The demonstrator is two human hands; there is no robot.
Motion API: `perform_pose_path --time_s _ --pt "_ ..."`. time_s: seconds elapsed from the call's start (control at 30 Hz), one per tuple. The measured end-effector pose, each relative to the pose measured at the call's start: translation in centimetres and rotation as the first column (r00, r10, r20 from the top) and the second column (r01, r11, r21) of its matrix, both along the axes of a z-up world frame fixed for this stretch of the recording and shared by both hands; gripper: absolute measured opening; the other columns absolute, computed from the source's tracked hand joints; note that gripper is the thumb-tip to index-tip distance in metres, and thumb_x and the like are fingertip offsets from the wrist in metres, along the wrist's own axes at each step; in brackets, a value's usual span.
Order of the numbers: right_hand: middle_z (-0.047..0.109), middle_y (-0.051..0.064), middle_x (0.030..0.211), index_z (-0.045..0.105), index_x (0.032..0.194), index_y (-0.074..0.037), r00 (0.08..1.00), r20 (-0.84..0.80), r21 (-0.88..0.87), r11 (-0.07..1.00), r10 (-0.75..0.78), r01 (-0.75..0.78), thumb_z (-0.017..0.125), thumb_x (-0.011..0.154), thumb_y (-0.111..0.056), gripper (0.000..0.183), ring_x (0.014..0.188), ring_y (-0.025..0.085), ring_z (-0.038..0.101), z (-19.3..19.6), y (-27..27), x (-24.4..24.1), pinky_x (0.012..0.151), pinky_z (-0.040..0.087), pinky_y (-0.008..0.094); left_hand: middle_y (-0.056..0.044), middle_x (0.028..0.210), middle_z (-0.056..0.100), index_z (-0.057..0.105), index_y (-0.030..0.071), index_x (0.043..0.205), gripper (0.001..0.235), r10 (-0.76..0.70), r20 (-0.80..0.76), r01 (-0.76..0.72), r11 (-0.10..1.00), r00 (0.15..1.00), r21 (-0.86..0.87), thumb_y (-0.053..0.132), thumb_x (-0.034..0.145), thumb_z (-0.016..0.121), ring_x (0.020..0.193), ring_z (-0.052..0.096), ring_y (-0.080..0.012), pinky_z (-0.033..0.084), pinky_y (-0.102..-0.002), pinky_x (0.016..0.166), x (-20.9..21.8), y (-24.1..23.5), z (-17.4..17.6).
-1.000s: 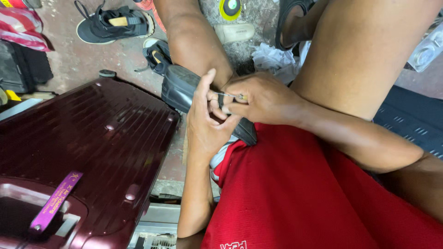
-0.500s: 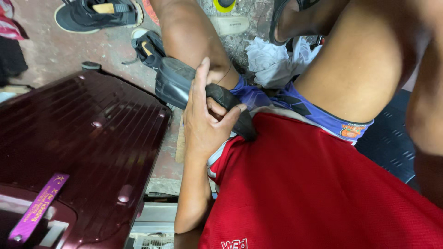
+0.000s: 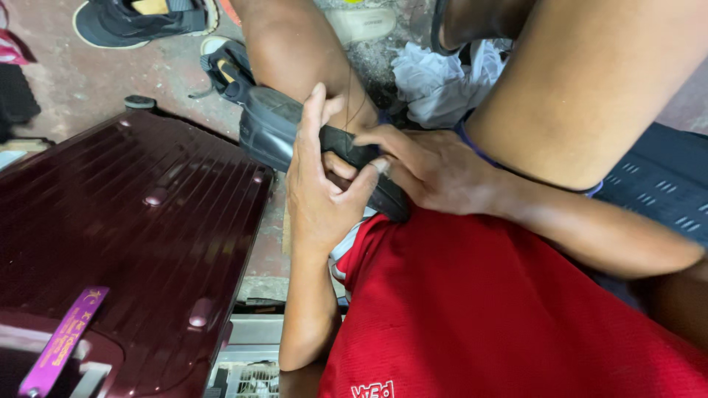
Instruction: The person holds a black shoe on their lap and uses a small pointed tool to work along the sole edge and heel area. The person repeatedly pries and manipulates the sole seam while rotating the shoe to access different sections.
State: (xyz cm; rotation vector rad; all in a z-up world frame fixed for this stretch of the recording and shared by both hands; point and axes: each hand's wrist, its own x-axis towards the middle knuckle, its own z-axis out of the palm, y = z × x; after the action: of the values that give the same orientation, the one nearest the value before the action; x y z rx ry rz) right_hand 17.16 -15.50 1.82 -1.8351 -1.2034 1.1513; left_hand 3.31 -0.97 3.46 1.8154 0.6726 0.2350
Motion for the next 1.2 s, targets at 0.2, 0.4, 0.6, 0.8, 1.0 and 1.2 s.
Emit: perform_pose_path --time_s 0.2,0.4,0.6,0.8,1.0,1.2 --pt "0.062 0.002 0.114 0.046 0.144 -0.007 0.809 -0.573 0.014 0.985 -0.134 0.173 0.059 0.100 -0.003 0.047 0.108 0.013 0.058 -1.1 0.9 1.3 0.097 0.048 0.030 -0.015 0.121 0.064 0.069 0.007 0.113 0.031 0.324 0.208 -0.373 0.888 0.923 0.268 -0.012 0.090 0.062 0.101 0.067 -0.0218 0.057 -0.031 0.089 -3.3 -1.6 -2.5" --pt "0.040 -0.007 0.080 0.052 0.138 -0.009 0.817 -0.545 -0.157 0.980 -0.190 0.123 0.086 0.080 -0.014 0.068 0.071 0.005 0.038 -1.3 2.1 0.4 0.064 0.037 0.023 -0.001 0.085 0.061 0.064 0.003 0.096 0.014 0.737 -0.046 -0.671 0.584 0.674 -0.457 -0.009 0.092 0.059 0.070 0.053 -0.0074 0.040 -0.023 0.059 -6.9 -0.9 -9.0" --pt "0.039 -0.008 0.076 0.057 0.136 -0.010 0.880 -0.446 -0.151 0.983 -0.165 0.108 0.089 0.075 -0.017 0.069 0.066 0.005 0.035 -1.7 3.0 0.0 0.060 0.034 0.022 0.009 0.067 0.051 0.068 0.003 0.086 0.014 0.140 -0.170 -0.181 0.949 0.976 -0.256 0.002 0.087 0.082 0.062 0.043 -0.0021 0.034 -0.023 0.055 -7.4 0.8 -10.0" --pt "0.045 -0.010 0.080 0.059 0.134 -0.010 0.840 -0.512 -0.145 0.982 -0.179 0.120 0.089 0.077 -0.015 0.064 0.067 0.004 0.035 -2.9 3.0 0.2 0.062 0.035 0.021 0.010 0.072 0.052 0.067 0.004 0.082 0.012 0.106 -0.105 -0.144 0.856 0.989 -0.496 0.001 0.086 0.078 0.067 0.045 -0.0026 0.037 -0.024 0.061 -6.9 1.6 -10.4" --pt "0.056 -0.006 0.103 0.060 0.127 -0.006 0.831 -0.523 -0.072 0.981 -0.191 0.181 0.087 0.079 -0.010 0.055 0.089 0.003 0.050 -3.7 2.8 -0.7 0.078 0.044 0.022 0.007 0.068 0.042 0.037 0.012 0.065 0.051 0.704 -0.079 -0.686 0.653 0.706 -0.321 0.007 0.093 0.079 0.064 0.034 -0.0051 0.030 -0.025 0.056 -10.5 0.4 -11.3" --pt "0.065 0.002 0.106 0.061 0.127 -0.009 0.806 -0.498 -0.248 0.943 -0.319 0.221 0.090 0.079 -0.011 0.056 0.091 0.008 0.058 -4.1 1.8 -0.6 0.081 0.051 0.025 0.007 0.065 0.034 0.030 0.012 0.066 0.059 0.821 -0.056 -0.822 0.561 0.568 -0.101 0.015 0.096 0.080 0.063 0.027 -0.0057 0.027 -0.027 0.056 -10.1 -0.3 -14.7"
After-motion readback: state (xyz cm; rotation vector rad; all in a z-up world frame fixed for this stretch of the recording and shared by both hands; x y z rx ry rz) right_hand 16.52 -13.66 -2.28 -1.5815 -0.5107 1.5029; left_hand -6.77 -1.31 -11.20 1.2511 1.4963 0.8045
